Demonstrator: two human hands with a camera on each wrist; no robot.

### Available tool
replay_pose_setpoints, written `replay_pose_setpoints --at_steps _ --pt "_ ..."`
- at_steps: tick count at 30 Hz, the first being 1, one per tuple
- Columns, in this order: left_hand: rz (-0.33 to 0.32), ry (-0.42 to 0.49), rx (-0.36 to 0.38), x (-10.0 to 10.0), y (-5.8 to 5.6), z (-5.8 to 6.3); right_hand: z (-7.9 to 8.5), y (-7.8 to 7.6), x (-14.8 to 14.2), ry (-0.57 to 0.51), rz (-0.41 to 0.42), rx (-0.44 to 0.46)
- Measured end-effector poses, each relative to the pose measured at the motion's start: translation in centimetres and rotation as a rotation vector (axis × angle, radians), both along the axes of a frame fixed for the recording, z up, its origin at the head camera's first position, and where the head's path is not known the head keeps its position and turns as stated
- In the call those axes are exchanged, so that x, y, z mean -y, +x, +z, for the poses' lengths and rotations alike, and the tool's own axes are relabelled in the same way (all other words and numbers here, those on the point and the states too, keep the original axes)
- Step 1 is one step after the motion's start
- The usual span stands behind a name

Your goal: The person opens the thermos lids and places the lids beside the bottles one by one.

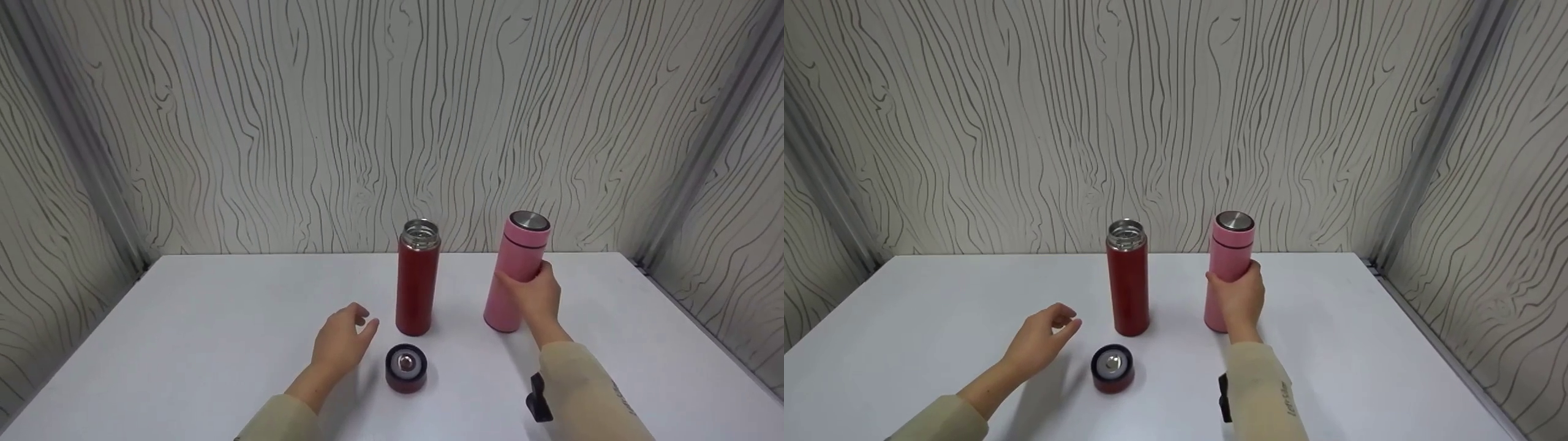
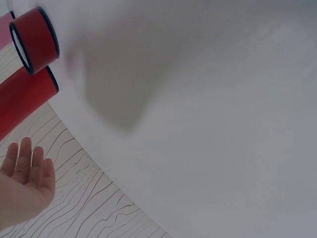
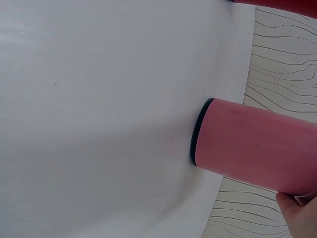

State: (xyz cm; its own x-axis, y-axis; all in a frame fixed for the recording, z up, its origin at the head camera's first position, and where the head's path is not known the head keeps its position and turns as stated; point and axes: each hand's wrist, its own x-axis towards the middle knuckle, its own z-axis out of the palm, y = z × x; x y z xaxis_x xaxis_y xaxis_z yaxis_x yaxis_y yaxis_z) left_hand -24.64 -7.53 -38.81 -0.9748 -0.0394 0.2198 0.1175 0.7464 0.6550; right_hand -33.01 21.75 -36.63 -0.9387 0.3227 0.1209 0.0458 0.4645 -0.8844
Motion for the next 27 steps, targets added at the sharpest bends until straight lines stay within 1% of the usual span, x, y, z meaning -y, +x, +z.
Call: replay_pose_setpoints --at_steps 5,13,19,24,27 --pt "0.003 0.014 -0.008 0.1 0.1 0.1 0.1 0.8 -0.6 0.017 0.032 -0.010" --pt "-0.020 0.012 -0.017 -0.1 0.1 0.5 1.1 2.5 -1.9 0.076 0.154 -0.012" --pt "-0.029 0.027 -0.005 -0.7 -0.1 0.7 1.8 4.1 -2.3 0.102 0.237 0.004" --pt "-0.046 0.071 0.003 -1.1 -0.2 1.3 2.1 5.5 -1.7 0.108 0.312 0.029" --pt "-0.078 0.116 0.012 -1.5 -0.1 2.0 2.1 6.5 -1.1 0.110 0.351 0.034"
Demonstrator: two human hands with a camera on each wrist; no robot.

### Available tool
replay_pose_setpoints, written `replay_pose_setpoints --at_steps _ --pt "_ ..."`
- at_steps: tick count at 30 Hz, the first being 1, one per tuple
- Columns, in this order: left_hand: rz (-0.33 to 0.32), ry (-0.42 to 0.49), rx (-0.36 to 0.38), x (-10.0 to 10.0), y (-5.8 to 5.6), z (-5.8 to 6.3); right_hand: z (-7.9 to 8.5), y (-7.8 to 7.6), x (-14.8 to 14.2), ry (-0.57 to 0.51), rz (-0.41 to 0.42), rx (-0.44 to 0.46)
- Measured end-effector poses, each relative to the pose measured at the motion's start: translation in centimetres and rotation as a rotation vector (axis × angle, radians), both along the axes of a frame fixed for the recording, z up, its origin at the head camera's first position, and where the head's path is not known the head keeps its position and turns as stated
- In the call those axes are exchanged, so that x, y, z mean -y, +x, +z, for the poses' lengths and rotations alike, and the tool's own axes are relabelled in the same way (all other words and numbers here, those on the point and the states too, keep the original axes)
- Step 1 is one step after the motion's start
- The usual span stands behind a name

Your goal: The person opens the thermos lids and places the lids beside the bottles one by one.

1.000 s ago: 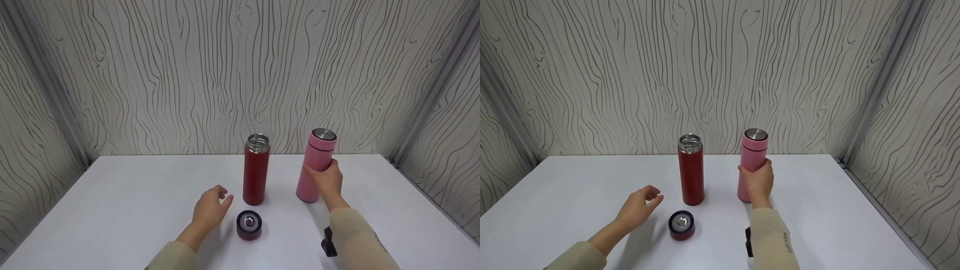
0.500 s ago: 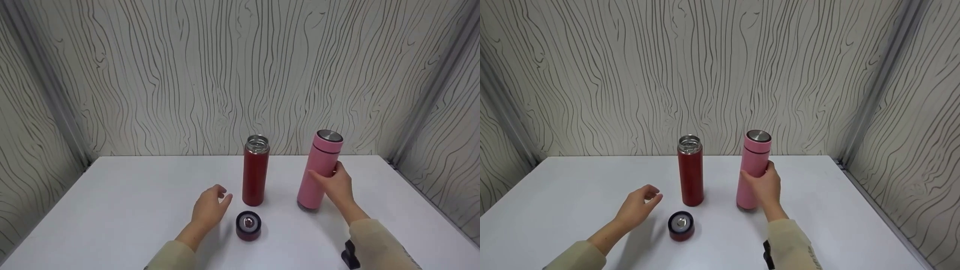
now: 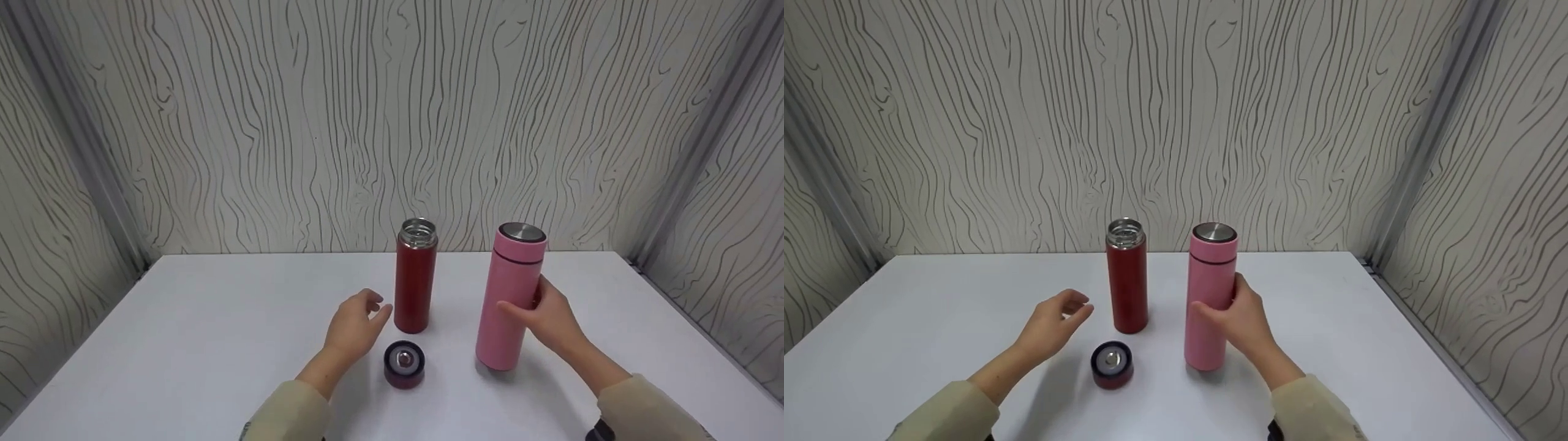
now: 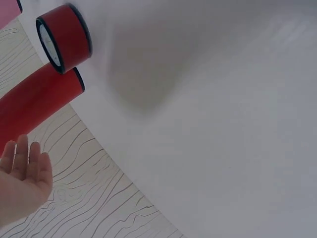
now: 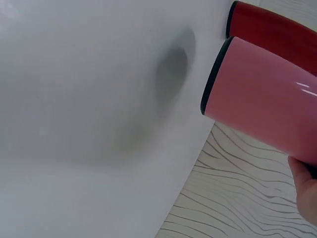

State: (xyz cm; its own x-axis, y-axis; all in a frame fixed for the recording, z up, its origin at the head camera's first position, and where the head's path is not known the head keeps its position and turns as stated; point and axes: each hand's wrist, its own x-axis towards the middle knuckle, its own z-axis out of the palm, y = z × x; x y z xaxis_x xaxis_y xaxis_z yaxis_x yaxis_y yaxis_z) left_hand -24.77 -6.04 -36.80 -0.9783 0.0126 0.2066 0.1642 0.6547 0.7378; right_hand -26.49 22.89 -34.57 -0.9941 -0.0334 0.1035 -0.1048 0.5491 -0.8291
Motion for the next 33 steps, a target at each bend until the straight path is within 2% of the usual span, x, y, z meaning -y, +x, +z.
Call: replay_pose_setpoints --at_steps 4,10,13,17,21,28,33 --pt "-0.091 0.082 0.016 -0.7 0.0 1.2 -0.1 0.9 0.5 0.005 0.056 -0.009" --pt "-0.279 0.287 0.059 -1.8 -0.2 3.3 0.2 1.7 1.2 0.034 0.146 -0.037" --pt "-0.337 0.367 0.084 -2.7 0.0 4.7 0.3 2.0 1.6 0.040 0.201 -0.056" --pt "-0.372 0.390 0.078 -4.0 0.2 6.1 0.4 2.2 2.0 0.042 0.276 -0.070" --pt "-0.400 0.403 0.080 -5.1 0.4 7.0 0.3 2.3 2.3 0.043 0.340 -0.074" --pt "-0.459 0.443 0.046 -5.9 0.4 7.8 0.3 2.6 2.7 0.061 0.397 -0.079" --pt "-0.445 0.454 0.055 -6.1 0.5 8.0 0.4 2.8 3.0 0.065 0.411 -0.103"
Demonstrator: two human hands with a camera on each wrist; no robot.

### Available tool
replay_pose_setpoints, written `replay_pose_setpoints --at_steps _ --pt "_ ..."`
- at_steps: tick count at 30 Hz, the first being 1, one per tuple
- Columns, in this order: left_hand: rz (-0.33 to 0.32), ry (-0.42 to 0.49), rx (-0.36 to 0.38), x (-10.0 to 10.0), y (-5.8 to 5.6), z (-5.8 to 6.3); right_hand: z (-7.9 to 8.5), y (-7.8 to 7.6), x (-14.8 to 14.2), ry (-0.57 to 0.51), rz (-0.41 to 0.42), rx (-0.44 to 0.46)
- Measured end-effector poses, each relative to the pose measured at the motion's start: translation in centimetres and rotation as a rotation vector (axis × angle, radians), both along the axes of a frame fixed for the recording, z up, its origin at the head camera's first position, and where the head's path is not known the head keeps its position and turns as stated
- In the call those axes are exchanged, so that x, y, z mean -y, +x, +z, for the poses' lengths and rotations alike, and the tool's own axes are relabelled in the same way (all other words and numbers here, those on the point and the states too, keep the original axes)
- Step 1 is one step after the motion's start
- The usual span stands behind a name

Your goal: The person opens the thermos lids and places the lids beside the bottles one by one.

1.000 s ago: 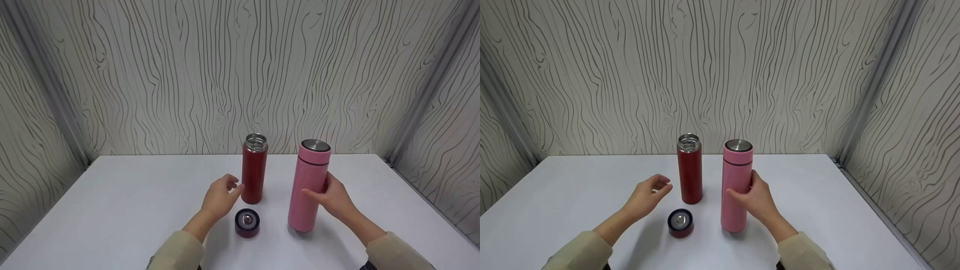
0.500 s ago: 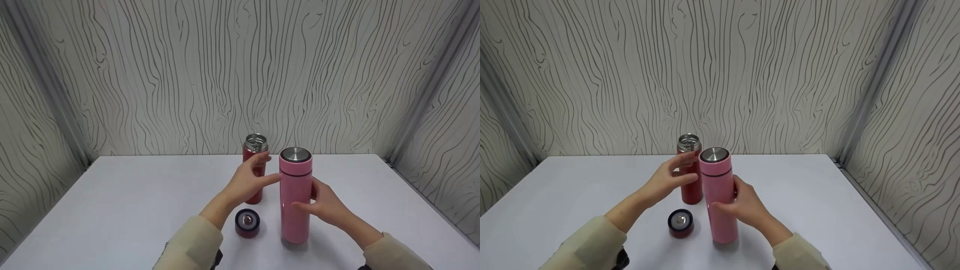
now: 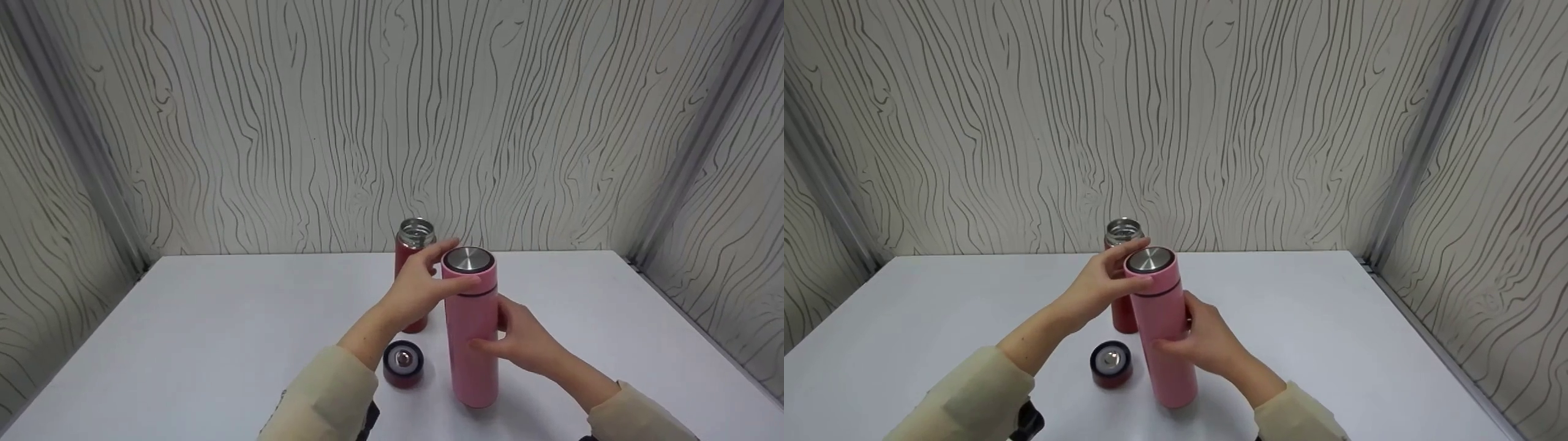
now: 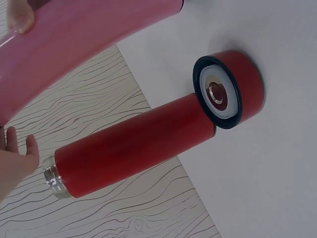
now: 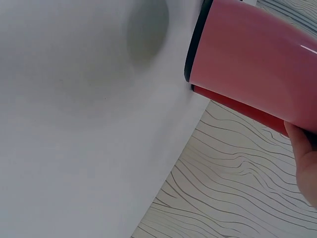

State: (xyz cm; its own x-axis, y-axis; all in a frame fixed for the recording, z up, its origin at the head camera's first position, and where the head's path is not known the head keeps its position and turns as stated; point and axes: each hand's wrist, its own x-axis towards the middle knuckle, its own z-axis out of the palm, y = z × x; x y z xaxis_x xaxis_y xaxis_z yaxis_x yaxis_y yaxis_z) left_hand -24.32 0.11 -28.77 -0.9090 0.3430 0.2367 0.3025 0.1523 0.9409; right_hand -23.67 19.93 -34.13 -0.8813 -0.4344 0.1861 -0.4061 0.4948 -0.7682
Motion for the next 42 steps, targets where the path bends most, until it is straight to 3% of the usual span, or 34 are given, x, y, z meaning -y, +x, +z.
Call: replay_pose_setpoints --at_steps 10,13,17,19,21,31,33,39,42 --pt "0.135 -0.008 -0.006 -1.4 1.0 0.7 0.3 1.1 0.8 -0.024 0.033 -0.029" --pt "0.079 0.017 0.004 -1.3 1.0 0.9 0.6 1.1 0.8 -0.029 0.037 -0.001" --pt "-0.103 0.094 0.070 -0.3 0.7 1.2 1.1 1.2 0.5 -0.064 0.057 0.041" --pt "-0.143 0.109 0.077 0.1 0.5 1.3 1.3 1.3 0.4 -0.082 0.069 0.057" --pt "-0.145 0.109 0.071 0.3 0.5 1.4 1.4 1.5 0.5 -0.083 0.072 0.060" --pt "-0.012 0.037 0.016 -0.9 1.5 1.3 1.2 1.8 0.6 -0.014 0.067 -0.030" --pt "-0.031 0.024 0.002 -0.9 1.6 1.4 1.3 1.7 0.4 -0.012 0.079 -0.027" --pt "-0.216 0.051 0.053 0.5 1.2 1.7 1.5 1.8 -0.1 -0.040 0.116 0.040" --pt "-0.189 0.043 0.068 0.7 1.1 1.7 1.5 2.0 0.0 -0.054 0.131 0.046"
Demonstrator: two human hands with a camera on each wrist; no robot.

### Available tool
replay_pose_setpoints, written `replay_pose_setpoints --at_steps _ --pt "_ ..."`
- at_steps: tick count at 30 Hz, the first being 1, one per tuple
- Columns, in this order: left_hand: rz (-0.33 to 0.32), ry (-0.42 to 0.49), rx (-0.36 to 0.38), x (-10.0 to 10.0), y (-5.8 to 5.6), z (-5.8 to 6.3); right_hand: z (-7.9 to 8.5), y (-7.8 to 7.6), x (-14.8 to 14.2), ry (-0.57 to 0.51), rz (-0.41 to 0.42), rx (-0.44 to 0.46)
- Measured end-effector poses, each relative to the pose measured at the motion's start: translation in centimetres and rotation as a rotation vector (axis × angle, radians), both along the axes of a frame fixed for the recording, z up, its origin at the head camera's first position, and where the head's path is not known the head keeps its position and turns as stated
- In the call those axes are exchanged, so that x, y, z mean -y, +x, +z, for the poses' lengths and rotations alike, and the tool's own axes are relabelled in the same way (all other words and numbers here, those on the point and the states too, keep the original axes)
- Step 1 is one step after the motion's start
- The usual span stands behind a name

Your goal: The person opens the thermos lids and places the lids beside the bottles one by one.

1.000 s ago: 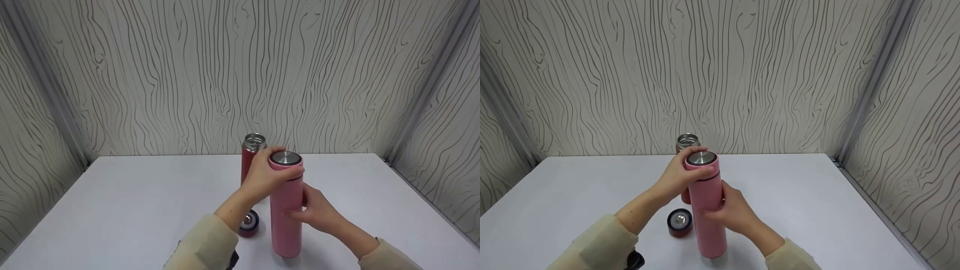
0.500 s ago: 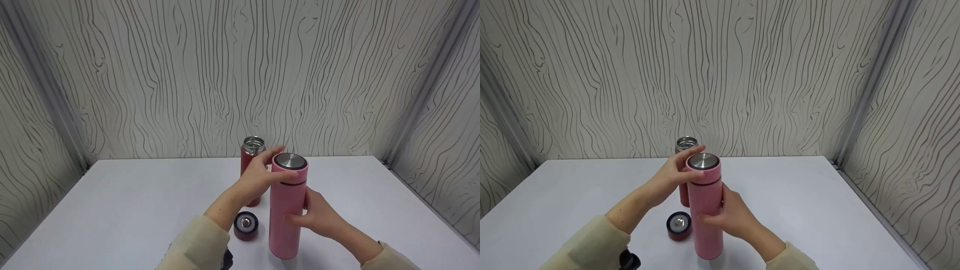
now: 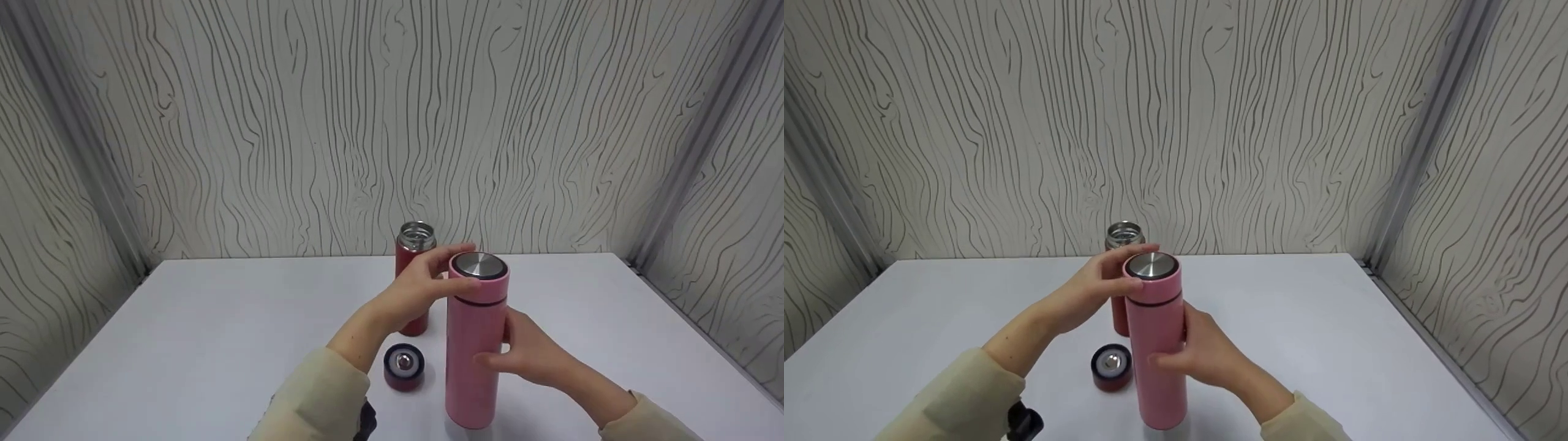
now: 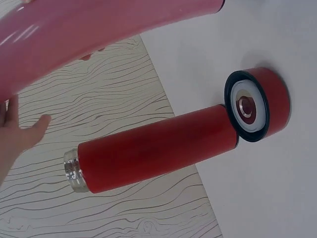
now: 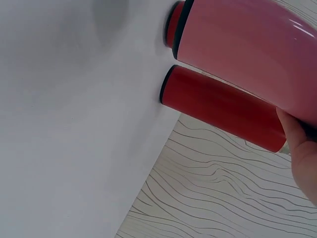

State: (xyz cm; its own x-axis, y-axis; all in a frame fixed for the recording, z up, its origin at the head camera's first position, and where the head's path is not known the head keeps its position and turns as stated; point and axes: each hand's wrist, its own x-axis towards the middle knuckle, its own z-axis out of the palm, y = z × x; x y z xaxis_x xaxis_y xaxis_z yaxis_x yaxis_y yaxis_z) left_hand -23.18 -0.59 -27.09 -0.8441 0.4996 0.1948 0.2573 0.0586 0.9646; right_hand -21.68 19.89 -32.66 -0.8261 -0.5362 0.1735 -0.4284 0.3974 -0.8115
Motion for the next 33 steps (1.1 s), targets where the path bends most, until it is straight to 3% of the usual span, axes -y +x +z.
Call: replay_pose_setpoints --at_steps 5,8,11,17,19,25,29,33 --pt "0.125 -0.038 -0.041 -0.8 0.3 0.0 -0.2 0.1 0.5 0.004 -0.008 -0.049" --pt "0.155 -0.047 -0.059 -1.4 0.6 -0.1 -0.2 0.0 0.5 0.014 -0.011 -0.068" --pt "0.117 -0.049 -0.060 -1.3 0.6 -0.2 -0.2 -0.1 0.3 0.020 -0.018 -0.049" --pt "-0.045 0.013 -0.020 0.3 0.1 -0.3 0.0 -0.1 0.0 0.015 -0.023 0.024" --pt "-0.032 0.012 -0.017 0.4 0.0 -0.3 0.0 -0.1 0.1 0.017 -0.031 0.019" --pt "0.107 -0.053 -0.048 -0.6 0.2 -0.3 0.0 -0.1 0.4 0.045 -0.045 -0.032" --pt "0.079 -0.051 -0.038 -0.8 0.3 -0.4 -0.1 -0.2 0.2 0.045 -0.028 -0.037" --pt "-0.021 -0.009 -0.020 0.1 0.2 -0.4 0.1 -0.4 -0.1 0.041 -0.025 -0.028"
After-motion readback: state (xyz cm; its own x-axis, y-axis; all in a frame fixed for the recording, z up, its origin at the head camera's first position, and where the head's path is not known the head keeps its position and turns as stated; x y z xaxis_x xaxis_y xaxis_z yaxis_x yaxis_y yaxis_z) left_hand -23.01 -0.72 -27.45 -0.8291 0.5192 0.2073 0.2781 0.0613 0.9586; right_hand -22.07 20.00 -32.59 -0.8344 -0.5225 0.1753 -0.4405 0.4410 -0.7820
